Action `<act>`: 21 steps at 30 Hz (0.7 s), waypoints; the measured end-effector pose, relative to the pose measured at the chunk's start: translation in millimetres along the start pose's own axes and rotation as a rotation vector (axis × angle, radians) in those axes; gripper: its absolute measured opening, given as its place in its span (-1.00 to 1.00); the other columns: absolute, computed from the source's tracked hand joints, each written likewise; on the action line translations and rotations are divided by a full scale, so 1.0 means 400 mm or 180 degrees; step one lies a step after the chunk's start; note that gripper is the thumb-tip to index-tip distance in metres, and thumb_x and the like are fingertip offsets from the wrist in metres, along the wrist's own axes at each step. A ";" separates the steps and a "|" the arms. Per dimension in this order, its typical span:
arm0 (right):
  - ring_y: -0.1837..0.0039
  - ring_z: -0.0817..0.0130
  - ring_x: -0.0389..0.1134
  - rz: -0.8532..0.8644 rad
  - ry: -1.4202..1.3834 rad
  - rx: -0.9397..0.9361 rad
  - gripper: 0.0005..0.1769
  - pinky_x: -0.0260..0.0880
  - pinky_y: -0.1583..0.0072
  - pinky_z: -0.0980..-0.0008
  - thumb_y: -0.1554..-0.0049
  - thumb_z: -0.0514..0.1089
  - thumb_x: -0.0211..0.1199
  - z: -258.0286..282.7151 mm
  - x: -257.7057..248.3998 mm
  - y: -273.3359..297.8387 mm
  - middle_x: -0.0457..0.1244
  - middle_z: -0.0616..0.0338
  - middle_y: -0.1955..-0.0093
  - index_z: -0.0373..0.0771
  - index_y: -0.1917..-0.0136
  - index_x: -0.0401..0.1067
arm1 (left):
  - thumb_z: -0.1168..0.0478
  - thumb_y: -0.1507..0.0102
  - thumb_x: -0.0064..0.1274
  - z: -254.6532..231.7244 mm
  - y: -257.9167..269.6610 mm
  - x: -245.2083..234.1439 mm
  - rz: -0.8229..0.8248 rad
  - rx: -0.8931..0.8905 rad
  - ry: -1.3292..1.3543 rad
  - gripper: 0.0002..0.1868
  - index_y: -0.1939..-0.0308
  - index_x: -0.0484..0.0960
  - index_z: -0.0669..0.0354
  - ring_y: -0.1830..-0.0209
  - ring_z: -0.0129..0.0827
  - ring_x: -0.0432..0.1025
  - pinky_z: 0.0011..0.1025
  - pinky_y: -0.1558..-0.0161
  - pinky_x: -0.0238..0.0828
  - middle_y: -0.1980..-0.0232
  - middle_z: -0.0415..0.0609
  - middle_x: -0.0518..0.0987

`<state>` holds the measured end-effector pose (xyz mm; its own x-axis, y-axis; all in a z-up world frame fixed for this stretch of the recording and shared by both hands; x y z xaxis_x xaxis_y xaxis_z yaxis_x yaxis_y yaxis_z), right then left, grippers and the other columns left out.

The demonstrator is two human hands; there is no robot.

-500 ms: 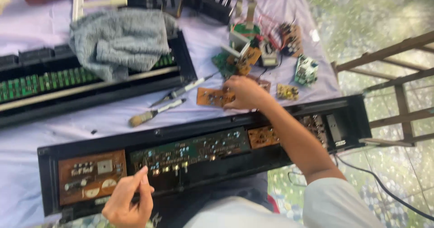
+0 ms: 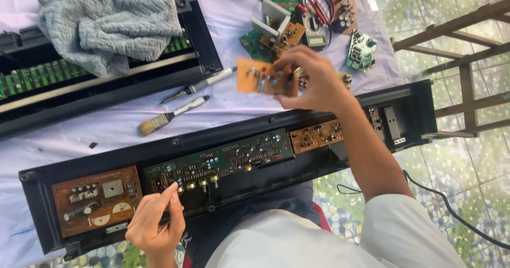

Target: The person works on a disassembled electronic device, likely an air conditioner, placed on a table. They use a screwdriver to tighten screws on a circuit board and then use their hands to align and fit the board into the device's casing.

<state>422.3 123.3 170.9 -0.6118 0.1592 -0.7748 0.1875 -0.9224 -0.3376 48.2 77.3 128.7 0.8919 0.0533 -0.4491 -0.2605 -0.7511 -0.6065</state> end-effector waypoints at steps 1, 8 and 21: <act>-0.14 0.19 0.37 0.0009 -0.0022 0.0021 -0.37 0.48 -0.22 0.24 0.07 -0.10 0.54 0.012 -0.007 0.001 0.29 -0.05 -0.21 -0.32 -0.22 0.42 | 0.53 -0.31 0.08 0.006 0.005 0.006 0.0025 -0.0019 -0.0006 -0.89 0.12 0.69 0.51 0.60 -0.34 0.46 -0.38 0.38 0.42 0.47 0.07 0.63; -0.05 0.33 0.24 -0.0064 -0.0456 -0.0048 -0.44 0.37 -0.03 0.44 0.00 -0.13 0.49 0.127 -0.072 0.017 0.31 0.01 -0.18 -0.34 -0.21 0.39 | 0.56 -0.32 0.10 -0.005 0.014 0.000 -0.0016 0.0170 -0.0119 -0.88 0.09 0.69 0.49 0.61 -0.36 0.38 -0.37 0.41 0.39 0.52 -0.03 0.58; 0.09 0.22 0.37 0.1675 -0.0306 0.0627 -0.38 0.40 0.16 0.21 0.07 0.05 0.52 0.205 0.282 0.273 0.27 0.18 -0.15 -0.14 -0.20 0.39 | 0.57 -0.32 0.08 0.007 0.045 -0.005 -0.0077 0.0198 -0.0133 -0.87 0.09 0.69 0.48 0.58 -0.35 0.37 -0.35 0.38 0.41 0.44 -0.01 0.62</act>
<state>310.9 11.7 90.5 -0.5437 -0.3637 -0.7564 0.3448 -0.9185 0.1938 40.6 65.6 116.8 0.8822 0.0993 -0.4602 -0.2629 -0.7071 -0.6565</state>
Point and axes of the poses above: each hand's wrist, its own y-axis away from the middle knuckle, its own x-axis out of the palm, z = x × y, the point moved 8 cm from there along -y, towards the middle knuckle
